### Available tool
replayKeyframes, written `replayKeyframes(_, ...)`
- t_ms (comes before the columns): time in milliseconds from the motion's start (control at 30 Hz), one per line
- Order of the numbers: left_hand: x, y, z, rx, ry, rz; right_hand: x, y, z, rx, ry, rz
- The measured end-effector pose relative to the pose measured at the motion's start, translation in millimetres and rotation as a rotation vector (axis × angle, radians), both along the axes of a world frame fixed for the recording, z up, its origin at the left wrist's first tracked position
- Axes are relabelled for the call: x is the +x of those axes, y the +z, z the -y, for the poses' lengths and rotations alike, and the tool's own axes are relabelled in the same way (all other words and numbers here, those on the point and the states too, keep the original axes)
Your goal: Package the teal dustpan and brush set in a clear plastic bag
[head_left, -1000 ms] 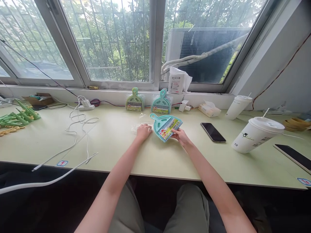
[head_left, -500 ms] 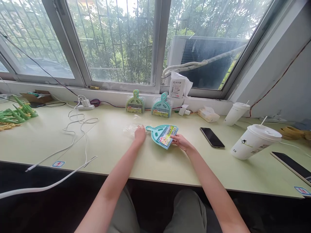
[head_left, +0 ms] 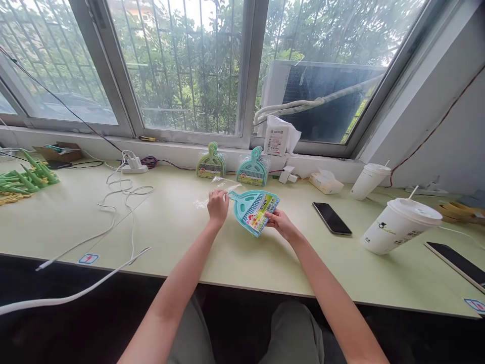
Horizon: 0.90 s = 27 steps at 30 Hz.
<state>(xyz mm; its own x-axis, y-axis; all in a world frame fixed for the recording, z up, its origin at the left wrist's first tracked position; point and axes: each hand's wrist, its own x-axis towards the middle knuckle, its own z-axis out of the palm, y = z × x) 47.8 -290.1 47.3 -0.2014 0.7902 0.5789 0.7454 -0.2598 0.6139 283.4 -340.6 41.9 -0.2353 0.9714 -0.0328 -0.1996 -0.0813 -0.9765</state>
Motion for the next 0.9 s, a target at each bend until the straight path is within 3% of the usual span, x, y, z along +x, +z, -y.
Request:
replayKeyframes(200,16,12.2,14,0.187,-0.134,0.102,-16,2.0,7,0.097,0.011,0.026)
replayKeyframes(367,7,17.0,9,0.186,-0.085,0.115,-14,3.3,5,0.128,-0.041,-0.009)
replayKeyframes(467,-10,9.2,-7,0.134,-0.124,0.143,-4,3.3,1,0.107,-0.091,-0.027)
replayKeyframes(567,-22,-6.4,-24,0.021,-0.256,0.152,0,-2.5,-3,0.050,-0.121,-0.009)
replayKeyframes(733,-12,-27.9,-32,-0.061,-0.464,0.186,-12,-17.1,-5,-0.044,-0.115,0.044)
replayKeyframes(833,3,-24.1,-20,-0.023,-0.554,0.151,-19,-19.5,-4,-0.039,-0.098,0.020)
replayKeyframes(900,11,-14.7,-8,0.053,-0.494,0.128,-20,-18.4,-4,-0.007,-0.108,-0.032)
